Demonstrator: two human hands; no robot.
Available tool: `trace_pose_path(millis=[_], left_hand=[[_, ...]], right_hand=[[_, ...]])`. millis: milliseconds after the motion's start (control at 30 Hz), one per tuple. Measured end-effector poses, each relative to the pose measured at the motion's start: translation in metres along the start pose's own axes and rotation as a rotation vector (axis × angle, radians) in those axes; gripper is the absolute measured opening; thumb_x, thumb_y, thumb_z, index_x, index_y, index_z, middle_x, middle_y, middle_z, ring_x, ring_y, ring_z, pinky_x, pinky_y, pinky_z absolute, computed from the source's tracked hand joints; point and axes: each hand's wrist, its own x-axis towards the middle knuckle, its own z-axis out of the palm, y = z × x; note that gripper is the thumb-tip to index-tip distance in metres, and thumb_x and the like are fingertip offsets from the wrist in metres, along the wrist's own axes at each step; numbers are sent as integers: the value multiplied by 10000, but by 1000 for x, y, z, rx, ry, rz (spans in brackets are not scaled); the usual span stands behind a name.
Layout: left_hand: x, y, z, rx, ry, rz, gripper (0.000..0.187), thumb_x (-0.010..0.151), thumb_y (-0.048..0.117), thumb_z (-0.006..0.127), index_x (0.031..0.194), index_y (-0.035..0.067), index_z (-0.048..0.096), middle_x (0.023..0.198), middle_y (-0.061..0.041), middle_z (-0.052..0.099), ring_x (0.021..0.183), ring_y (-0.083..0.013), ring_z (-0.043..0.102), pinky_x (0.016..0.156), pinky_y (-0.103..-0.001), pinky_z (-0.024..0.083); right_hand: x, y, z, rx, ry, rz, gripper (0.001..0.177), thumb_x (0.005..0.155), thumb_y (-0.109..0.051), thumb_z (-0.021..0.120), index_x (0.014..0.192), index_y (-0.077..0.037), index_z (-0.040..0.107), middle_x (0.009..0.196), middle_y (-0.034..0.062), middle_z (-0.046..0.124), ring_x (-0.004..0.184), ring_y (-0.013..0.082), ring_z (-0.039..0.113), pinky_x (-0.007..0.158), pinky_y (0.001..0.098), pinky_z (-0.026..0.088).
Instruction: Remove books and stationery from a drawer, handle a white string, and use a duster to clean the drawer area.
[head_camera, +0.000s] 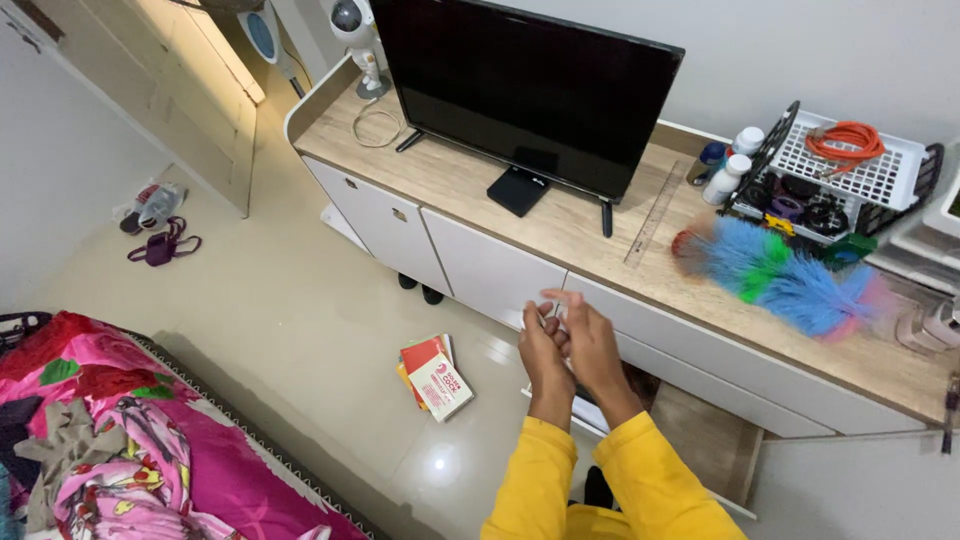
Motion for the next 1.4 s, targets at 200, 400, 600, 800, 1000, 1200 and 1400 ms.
trace_pose_path(millis=[200, 400, 600, 800, 1000, 1200, 1400], left_hand=[[-6, 2, -3, -59, -131, -4, 564, 1033, 528, 465, 1234, 37, 657, 1045, -62, 665, 907, -164, 626, 783, -298, 525], [29, -48, -48, 160, 3, -172, 775, 999, 662, 359, 1377, 33, 611, 1331, -118, 657, 1195, -254, 632, 1006, -372, 501], [12, -87, -75, 308, -128, -441, 939, 908, 785, 231, 1547, 133, 454, 1564, -80, 490, 1412, -251, 481, 1160, -378, 374], [9, -158, -110, 659, -146, -703, 1033, 872, 869, 174, 1599, 159, 361, 1632, -119, 406, 1481, -278, 398, 1213, -390, 289], [8, -254, -164, 1196, -387, -621, 910, 958, 763, 153, 1547, 161, 498, 1599, -129, 439, 1464, -270, 407, 1194, -367, 296], [11, -370, -276, 1002, -190, -297, 659, 1014, 529, 485, 1299, -39, 658, 1274, -211, 711, 1173, -326, 637, 1034, -402, 486], [32, -372, -193, 348, 435, -1009, 653, 995, 593, 429, 1276, 46, 651, 1216, -169, 693, 1104, -315, 630, 947, -412, 506]], right_hand=[[-14, -4, 13, -263, 52, -129, 331, 1074, -271, 510, 1251, -44, 676, 977, 105, 744, 796, 185, 668, 746, 303, 539], [-19, 60, 2, -326, 187, -160, 308, 1049, -246, 562, 1267, -52, 661, 1203, 142, 670, 1127, 272, 657, 976, 355, 507], [-55, 159, -26, -313, 262, 118, 387, 1029, -286, 597, 1314, -30, 645, 1289, 168, 569, 1247, 321, 527, 1058, 392, 404], [-101, 217, -68, -35, 513, 581, 375, 984, -311, 604, 1219, -35, 701, 1224, 120, 701, 1137, 251, 660, 989, 347, 487], [-150, 319, -126, 26, 819, 1029, 357, 1009, -325, 602, 1195, -49, 729, 1124, 127, 729, 989, 243, 668, 889, 365, 513], [-205, 474, -175, 918, 1040, 843, 306, 993, -284, 591, 1192, -70, 683, 787, 51, 589, 692, 178, 558, 626, 313, 491], [-196, 504, -190, 969, 944, 924, 306, 1029, -356, 671, 958, -66, 603, 661, 16, 505, 528, 155, 423, 452, 319, 360]])
